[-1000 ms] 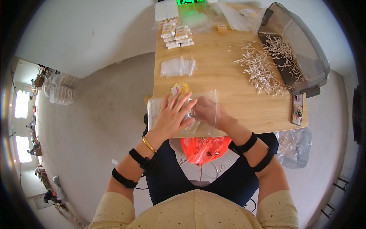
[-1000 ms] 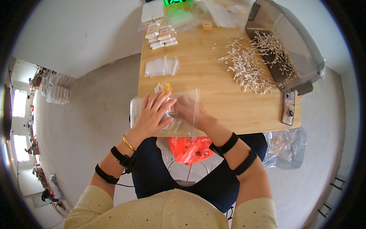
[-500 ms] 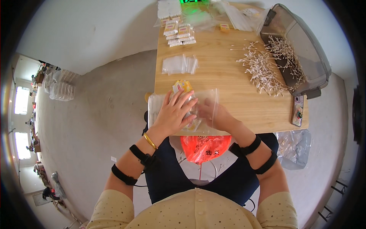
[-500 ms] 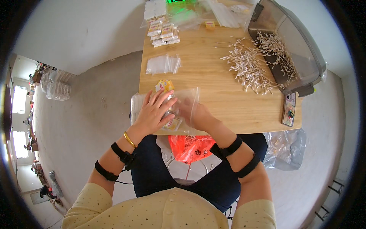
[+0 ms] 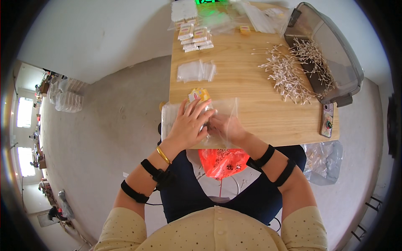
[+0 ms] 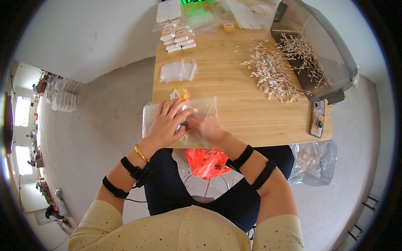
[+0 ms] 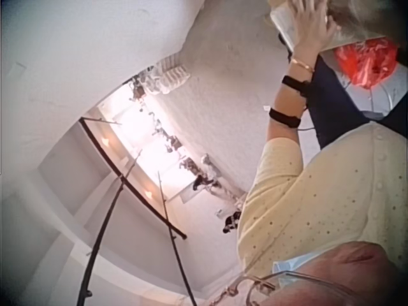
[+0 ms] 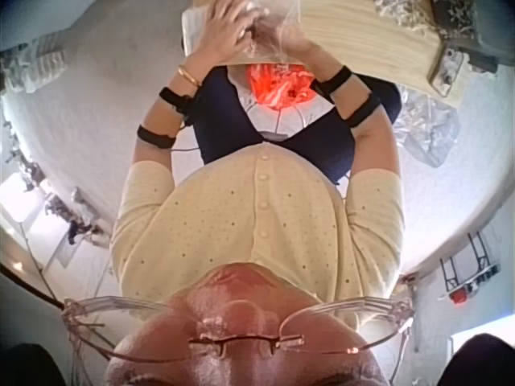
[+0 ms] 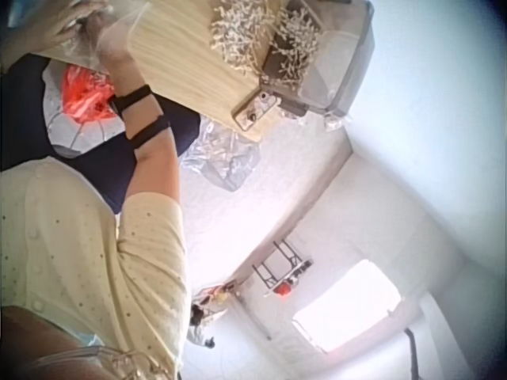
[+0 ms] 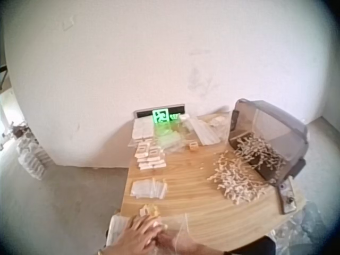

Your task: Sorting cotton swabs and placing them into small plastic bags for packaging.

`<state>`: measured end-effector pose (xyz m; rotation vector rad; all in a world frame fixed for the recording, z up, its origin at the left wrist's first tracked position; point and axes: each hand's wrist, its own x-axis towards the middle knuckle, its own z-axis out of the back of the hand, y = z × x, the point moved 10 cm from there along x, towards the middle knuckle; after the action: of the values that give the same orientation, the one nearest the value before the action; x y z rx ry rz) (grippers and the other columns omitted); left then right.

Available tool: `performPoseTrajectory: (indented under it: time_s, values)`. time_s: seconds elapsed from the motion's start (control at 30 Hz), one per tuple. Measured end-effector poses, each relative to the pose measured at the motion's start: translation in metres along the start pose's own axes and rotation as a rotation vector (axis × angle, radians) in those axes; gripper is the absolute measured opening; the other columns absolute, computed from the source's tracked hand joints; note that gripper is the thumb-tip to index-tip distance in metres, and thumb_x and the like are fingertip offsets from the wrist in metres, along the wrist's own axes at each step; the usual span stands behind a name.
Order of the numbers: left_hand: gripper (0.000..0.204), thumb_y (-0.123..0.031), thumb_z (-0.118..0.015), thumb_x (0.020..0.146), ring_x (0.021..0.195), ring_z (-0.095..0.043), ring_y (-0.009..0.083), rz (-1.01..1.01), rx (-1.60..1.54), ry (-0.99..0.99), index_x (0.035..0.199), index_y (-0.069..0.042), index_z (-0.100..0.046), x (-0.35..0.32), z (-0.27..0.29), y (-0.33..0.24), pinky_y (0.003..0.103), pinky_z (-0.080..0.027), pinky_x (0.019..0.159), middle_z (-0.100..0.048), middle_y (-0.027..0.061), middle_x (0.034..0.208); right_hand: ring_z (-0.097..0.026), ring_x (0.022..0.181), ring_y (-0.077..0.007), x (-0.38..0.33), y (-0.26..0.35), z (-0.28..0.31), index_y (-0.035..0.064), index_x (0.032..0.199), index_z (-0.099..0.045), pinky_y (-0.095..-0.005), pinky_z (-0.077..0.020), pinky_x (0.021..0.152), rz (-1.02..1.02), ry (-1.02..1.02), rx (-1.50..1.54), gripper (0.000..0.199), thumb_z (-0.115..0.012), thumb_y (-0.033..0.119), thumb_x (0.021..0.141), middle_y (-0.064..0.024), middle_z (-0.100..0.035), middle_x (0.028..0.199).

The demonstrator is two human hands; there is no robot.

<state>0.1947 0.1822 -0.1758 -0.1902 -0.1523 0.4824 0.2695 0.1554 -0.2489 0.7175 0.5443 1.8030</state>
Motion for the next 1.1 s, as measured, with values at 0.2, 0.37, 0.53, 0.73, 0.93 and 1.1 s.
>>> performPoseTrajectory:
  time_s: [0.2,0.37,0.53,0.73,0.93,1.1]
  values:
    - [0.054,-0.016,-0.065,0.079,0.143,-0.036,0.0332,0.023,0.021,-0.002,0.133,-0.016,-0.057,-0.001,-0.003,0.002,0.061,-0.022,0.119,-0.041,0.0064,0.152,-0.062,0.110,-0.0213,-0.018,0.034,0.019,0.0174,0.122,-0.065,-0.0369,-0.0561,0.074,0.480,0.058,-0.261,0.034,-0.064,0.022,0.088,-0.0014,-0.061,0.113]
    - [0.055,-0.012,-0.064,0.078,0.145,-0.033,0.0336,0.042,-0.019,0.013,0.132,-0.016,-0.057,0.004,0.000,-0.002,0.062,-0.019,0.120,-0.040,0.0066,0.153,-0.056,0.118,-0.0208,-0.021,0.037,0.016,0.0167,0.128,-0.064,-0.0361,-0.0501,0.092,0.485,0.138,-0.410,0.039,-0.060,0.019,0.089,-0.0009,-0.057,0.121]
    - [0.056,-0.009,-0.064,0.077,0.146,-0.031,0.0340,0.069,0.008,0.035,0.132,-0.015,-0.056,0.002,-0.005,0.002,0.063,-0.018,0.121,-0.040,0.0066,0.153,-0.056,0.116,-0.0231,-0.019,0.041,0.017,0.0129,0.125,-0.065,-0.0365,-0.0464,0.099,0.467,0.091,-0.347,0.039,-0.062,0.016,0.086,-0.0036,-0.056,0.121]
    - [0.056,-0.007,-0.064,0.076,0.146,-0.031,0.0342,0.075,0.016,0.035,0.131,-0.015,-0.056,0.004,-0.006,0.000,0.063,-0.017,0.121,-0.040,0.0059,0.153,-0.054,0.116,-0.0183,-0.021,0.016,0.018,0.0151,0.127,-0.063,-0.0364,-0.0437,0.099,0.376,0.175,-0.506,0.041,-0.061,0.023,0.087,-0.0007,-0.056,0.130]
    - [0.057,-0.011,-0.065,0.076,0.148,-0.029,0.0334,0.059,0.027,0.039,0.132,-0.013,-0.056,0.002,-0.009,0.001,0.063,-0.016,0.120,-0.037,0.0067,0.155,-0.055,0.117,-0.0217,-0.017,0.022,0.021,0.0107,0.117,-0.062,-0.0386,-0.0437,0.102,0.409,0.114,-0.444,0.033,-0.064,0.022,0.087,-0.0042,-0.057,0.126]
    - [0.056,-0.015,-0.070,0.078,0.148,-0.028,0.0355,0.059,0.046,0.071,0.132,-0.009,-0.054,0.005,-0.006,-0.003,0.062,-0.016,0.121,-0.037,0.0108,0.154,-0.055,0.118,-0.0188,0.003,0.019,0.012,0.0140,0.116,-0.064,-0.0393,-0.0440,0.098,0.396,0.134,-0.455,0.031,-0.063,0.028,0.089,0.0000,-0.057,0.124]
